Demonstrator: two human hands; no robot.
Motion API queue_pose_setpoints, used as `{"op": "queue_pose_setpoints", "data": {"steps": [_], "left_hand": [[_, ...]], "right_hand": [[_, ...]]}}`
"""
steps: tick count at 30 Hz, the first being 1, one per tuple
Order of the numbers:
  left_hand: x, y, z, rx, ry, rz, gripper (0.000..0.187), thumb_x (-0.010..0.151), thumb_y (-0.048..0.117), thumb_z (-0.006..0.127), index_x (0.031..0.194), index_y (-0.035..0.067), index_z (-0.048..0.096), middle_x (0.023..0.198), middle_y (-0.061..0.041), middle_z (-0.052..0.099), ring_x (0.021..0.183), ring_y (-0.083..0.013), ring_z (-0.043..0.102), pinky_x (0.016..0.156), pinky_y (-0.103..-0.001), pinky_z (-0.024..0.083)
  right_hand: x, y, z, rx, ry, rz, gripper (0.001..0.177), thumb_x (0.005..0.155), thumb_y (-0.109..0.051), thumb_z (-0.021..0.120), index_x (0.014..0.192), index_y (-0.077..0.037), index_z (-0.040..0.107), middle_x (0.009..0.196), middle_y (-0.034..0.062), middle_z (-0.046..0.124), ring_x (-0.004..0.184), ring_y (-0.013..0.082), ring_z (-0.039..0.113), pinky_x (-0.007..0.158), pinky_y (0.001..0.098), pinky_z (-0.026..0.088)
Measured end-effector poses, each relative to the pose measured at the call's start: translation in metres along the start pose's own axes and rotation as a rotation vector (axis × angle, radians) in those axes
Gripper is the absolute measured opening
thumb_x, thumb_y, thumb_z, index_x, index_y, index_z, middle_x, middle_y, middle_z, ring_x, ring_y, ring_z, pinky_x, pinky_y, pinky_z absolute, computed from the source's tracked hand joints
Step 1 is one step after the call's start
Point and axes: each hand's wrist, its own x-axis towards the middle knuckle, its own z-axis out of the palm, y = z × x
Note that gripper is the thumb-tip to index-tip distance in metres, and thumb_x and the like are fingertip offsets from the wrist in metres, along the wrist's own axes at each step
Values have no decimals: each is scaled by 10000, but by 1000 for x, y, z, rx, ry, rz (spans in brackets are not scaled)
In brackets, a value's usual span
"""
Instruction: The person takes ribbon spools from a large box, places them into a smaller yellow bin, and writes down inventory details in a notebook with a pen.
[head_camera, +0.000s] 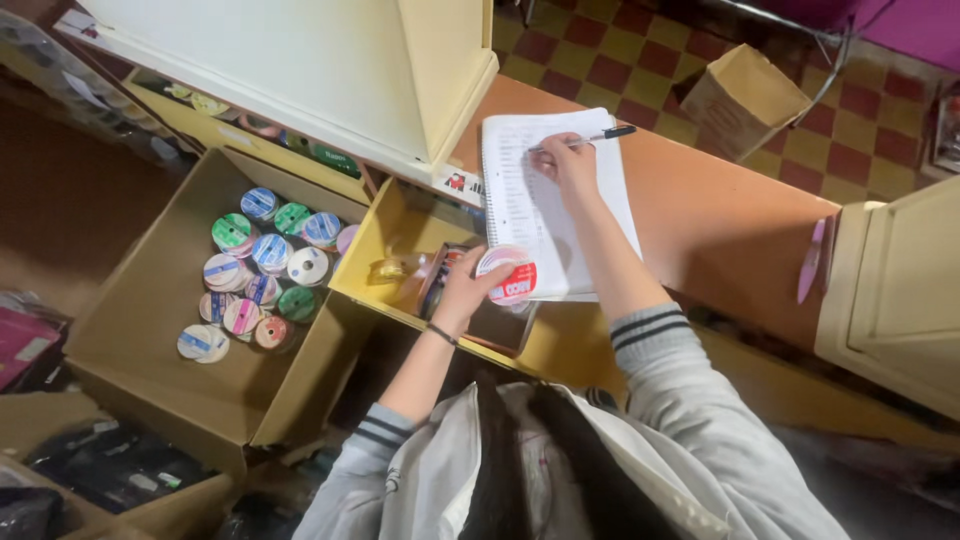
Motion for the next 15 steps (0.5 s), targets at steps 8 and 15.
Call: {"op": "queue_pose_setpoints", "data": {"steps": [8,15], "left_hand": [[16,1,7,-69,76,-118,426,761,348,942,1011,52,766,867,-96,746,887,-150,694,788,-306,578],[15,3,7,-81,79,-119,464,731,347,962,1004,27,766,838,-110,741,846,-160,707,734,-310,596]], "right_hand": [[-6,-5,4,-231,49,-256,56,857,-20,664,911,-16,649,830,98,634,744,153,689,687,258,660],[-24,-10,4,-385,83,-309,101,784,-1,664,879,-35,663,719,75,660,617,126,683,663,251,600]]}}
